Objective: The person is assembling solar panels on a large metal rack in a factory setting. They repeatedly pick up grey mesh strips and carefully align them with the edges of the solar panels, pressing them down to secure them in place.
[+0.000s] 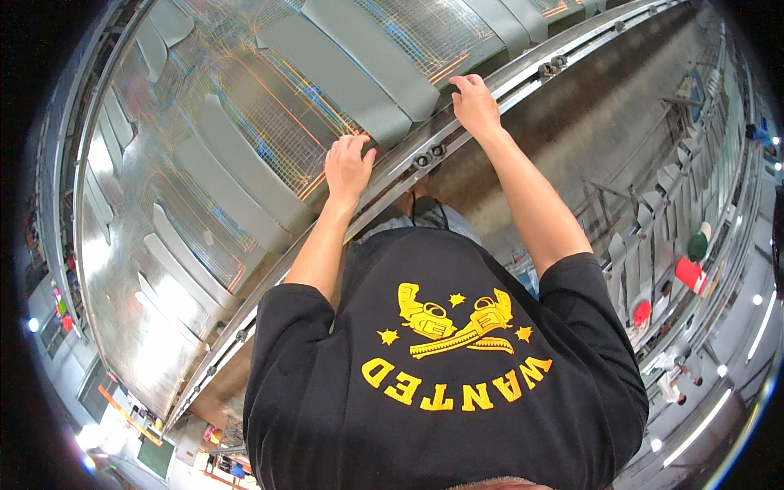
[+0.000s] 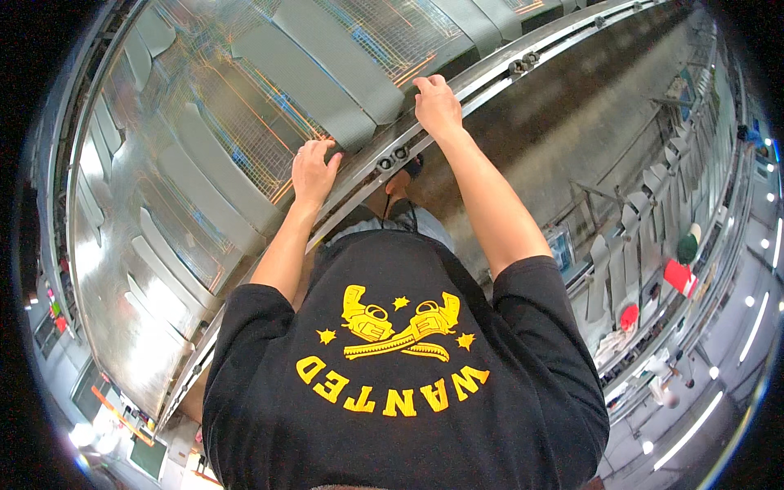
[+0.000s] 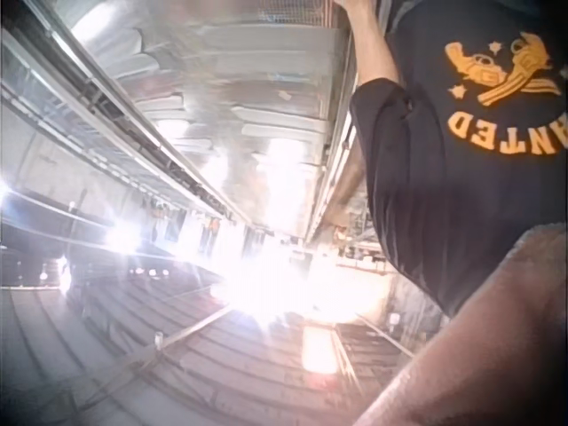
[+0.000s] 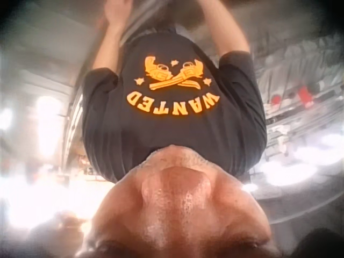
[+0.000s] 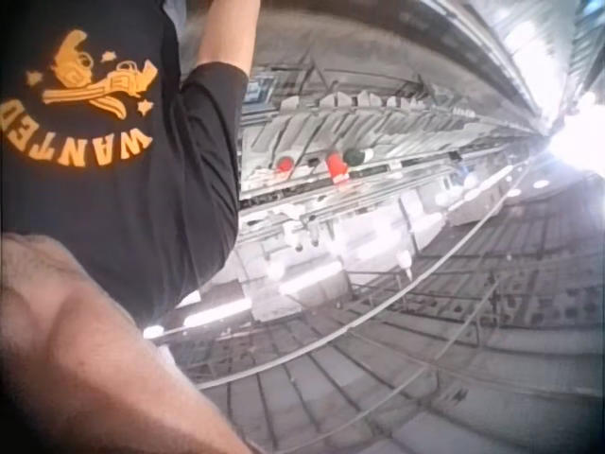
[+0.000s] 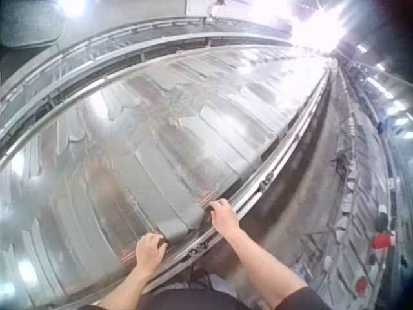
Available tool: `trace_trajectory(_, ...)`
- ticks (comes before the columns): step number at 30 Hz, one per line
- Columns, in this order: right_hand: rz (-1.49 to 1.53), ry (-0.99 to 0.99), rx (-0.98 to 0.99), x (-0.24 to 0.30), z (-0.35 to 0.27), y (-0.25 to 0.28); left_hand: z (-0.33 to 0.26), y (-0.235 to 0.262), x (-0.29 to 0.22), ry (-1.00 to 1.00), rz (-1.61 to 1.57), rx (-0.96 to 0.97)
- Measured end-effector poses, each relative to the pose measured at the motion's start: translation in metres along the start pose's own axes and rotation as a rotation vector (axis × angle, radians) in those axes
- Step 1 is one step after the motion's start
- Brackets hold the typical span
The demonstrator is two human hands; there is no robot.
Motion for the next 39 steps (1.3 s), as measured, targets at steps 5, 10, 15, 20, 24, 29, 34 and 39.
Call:
trace_trajectory(5, -0.173, -0.090, 0.058, -0.032, 0.036, -0.015, 0.012, -0.017, 0.010, 0.347, -0.120, -0.038)
trace_trajectory(10, -0.056, -0.386, 0.261, -0.045, 0.047, -0.025, 0.026, -0.012, -0.022, 0.044, 0.054, -0.081)
trace_trajectory(15, 0.469, -0.657, 0.554, -0.072, 0.057, -0.073, 0.073, -0.034, -0.045, -0.303, 0.134, 0.176)
trace_trajectory(20, 0.785, -0.811, 0.541, -0.069, 0.051, -0.076, 0.098, -0.078, -0.035, -0.356, 0.253, 0.424)
trace_trajectory(24, 0.716, -0.791, 0.604, -0.067, 0.055, -0.069, 0.100, -0.090, -0.027, -0.394, 0.279, 0.419)
trace_trajectory(29, 0.691, -0.823, 0.642, -0.067, 0.051, -0.064, 0.102, -0.087, -0.025, -0.357, 0.226, 0.404)
trace_trajectory(34, 0.110, -0.643, 0.598, -0.057, 0.052, -0.026, 0.106, -0.084, -0.027, -0.367, 0.148, 0.383)
trace_trajectory(39, -0.044, -0.648, 0.604, -0.053, 0.051, -0.020, 0.108, -0.081, -0.029, -0.335, 0.079, 0.381)
Point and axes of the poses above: each hand's wrist, its own z-axis towards the middle knuckle, its own y-axis out of the back of the hand, x = y × z, the point moved 8 cm from there along z, towards the middle knuckle, and after that the axes turned 12 degrees about -z, right-handed, at the moved point
